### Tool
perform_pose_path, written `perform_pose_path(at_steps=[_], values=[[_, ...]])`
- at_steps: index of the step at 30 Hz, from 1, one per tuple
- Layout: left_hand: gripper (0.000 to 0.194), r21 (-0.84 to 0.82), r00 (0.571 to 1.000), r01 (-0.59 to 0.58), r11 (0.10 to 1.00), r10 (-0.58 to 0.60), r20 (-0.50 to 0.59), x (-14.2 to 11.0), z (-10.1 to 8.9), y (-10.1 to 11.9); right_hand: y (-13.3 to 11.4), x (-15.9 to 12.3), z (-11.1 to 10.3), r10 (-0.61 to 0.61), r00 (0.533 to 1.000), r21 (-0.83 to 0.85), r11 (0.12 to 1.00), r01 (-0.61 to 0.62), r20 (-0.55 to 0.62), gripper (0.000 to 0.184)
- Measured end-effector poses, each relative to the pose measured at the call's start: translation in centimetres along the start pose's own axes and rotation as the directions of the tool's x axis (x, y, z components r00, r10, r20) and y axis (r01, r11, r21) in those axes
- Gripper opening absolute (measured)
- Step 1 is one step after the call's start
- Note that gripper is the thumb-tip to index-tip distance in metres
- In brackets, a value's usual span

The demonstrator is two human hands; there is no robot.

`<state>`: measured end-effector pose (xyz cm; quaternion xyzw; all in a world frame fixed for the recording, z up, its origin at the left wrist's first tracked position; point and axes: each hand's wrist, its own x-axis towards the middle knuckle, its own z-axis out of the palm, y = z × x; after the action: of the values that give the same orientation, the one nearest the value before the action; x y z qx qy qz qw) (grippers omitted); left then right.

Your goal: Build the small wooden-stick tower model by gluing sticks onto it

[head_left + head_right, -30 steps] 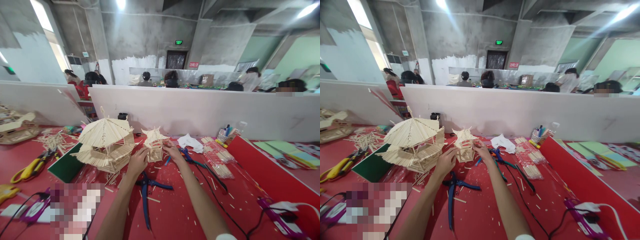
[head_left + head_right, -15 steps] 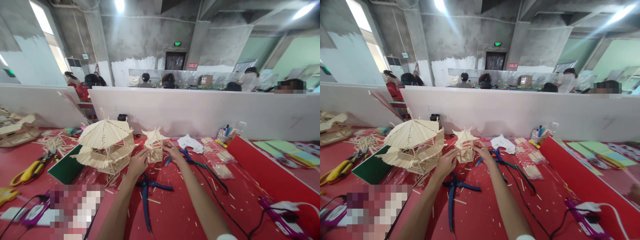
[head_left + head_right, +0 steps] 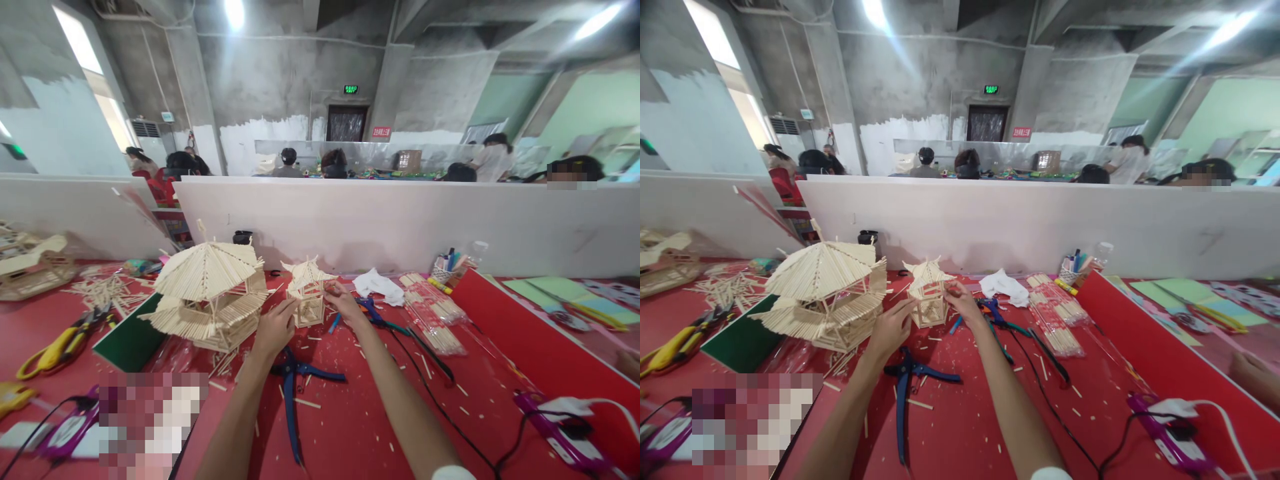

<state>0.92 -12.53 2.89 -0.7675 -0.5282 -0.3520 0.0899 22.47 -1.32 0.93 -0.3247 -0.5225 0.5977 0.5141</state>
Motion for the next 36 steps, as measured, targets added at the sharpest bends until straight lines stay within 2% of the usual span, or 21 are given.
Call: perform_pose_path(at_steps=[10,17,36], values=[[0.038,-0.011,0.996,0.04,0.999,-0.041,-0.086,0.1,-0.2,-0.4,0.1,-0.1,0.4,-0.032,0.998,-0.07,0.997,0.035,0.047,0.034],[0.038,-0.001,0.997,0.051,0.999,-0.051,-0.063,0.1,-0.5,-0.3,-0.4,0.0,0.2,-0.044,0.995,-0.106,0.993,0.053,0.088,0.035],[0.04,0.029,0.998,0.028,0.999,-0.026,-0.065,0.1,-0.5,-0.2,-0.7,0.0,0.1,-0.054,0.993,-0.17,0.983,0.072,0.11,0.039]])
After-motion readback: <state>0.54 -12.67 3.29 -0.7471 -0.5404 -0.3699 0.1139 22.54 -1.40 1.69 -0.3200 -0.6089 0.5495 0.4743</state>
